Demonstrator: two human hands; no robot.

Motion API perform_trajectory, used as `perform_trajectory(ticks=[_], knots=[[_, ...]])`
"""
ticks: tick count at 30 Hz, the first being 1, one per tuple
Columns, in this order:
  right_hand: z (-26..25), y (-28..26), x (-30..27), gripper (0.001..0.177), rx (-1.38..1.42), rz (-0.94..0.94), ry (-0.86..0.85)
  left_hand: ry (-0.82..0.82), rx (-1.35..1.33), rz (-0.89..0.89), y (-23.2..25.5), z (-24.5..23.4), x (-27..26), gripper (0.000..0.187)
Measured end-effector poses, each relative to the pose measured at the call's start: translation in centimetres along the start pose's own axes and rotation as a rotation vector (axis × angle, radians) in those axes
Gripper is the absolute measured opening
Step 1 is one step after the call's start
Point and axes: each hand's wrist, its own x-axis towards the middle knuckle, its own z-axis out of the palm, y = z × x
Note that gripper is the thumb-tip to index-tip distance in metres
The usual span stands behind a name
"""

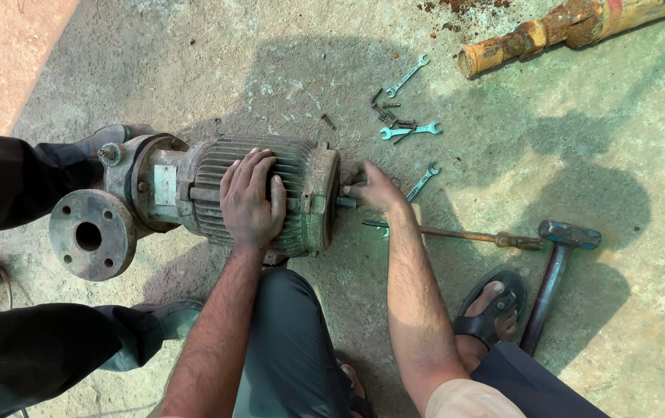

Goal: The person attaches a flange to a motor, tightens bolts with a wrench, and uses a hammer and screwdriver to adjust the motor shaft. The person works on the motor while sitting on the floor.

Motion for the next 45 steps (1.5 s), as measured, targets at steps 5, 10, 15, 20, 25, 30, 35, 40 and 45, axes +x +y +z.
perform_trajectory(ticks=[5,10,15,20,25,30,35,40,45], knots=[[-0.5,-1.8,-0.9,0.043,-0.29,0.051,-0.007,-0.006,-0.008,-0.001,0.3,-0.1,0.2,0.031],[-0.7,-0.4,-1.3,0.039,-0.166,0.061,-0.004,-0.01,-0.014,0.004,0.0,-0.2,-0.1,0.031],[-5.0,2.2,-2.4,0.04,0.07,0.206,0.141,0.0,0.016,0.01,-0.1,0.1,0.1,0.03],[-4.9,3.0,-4.3,0.035,-0.212,0.093,0.534,0.0,0.013,0.015,-0.6,0.3,0.2,0.031],[0.3,4.3,-8.1,0.031,0.127,0.132,0.158,-0.009,-0.004,0.004,-0.5,0.5,-0.2,0.031],[5.1,6.4,-8.3,0.035,0.196,0.021,0.119,-0.009,0.017,0.008,-0.2,0.1,-0.2,0.032],[6.0,7.8,-6.6,0.036,-0.168,-0.391,0.299,-0.007,0.023,0.013,-1.0,1.0,-0.4,0.031],[6.4,5.6,-6.6,0.035,-0.146,-0.379,0.319,0.045,0.028,0.023,-0.7,0.6,-0.3,0.032],[6.1,4.8,-6.2,0.064,-0.01,-0.192,0.214,0.045,0.046,0.018,-0.4,0.7,0.2,0.033]])
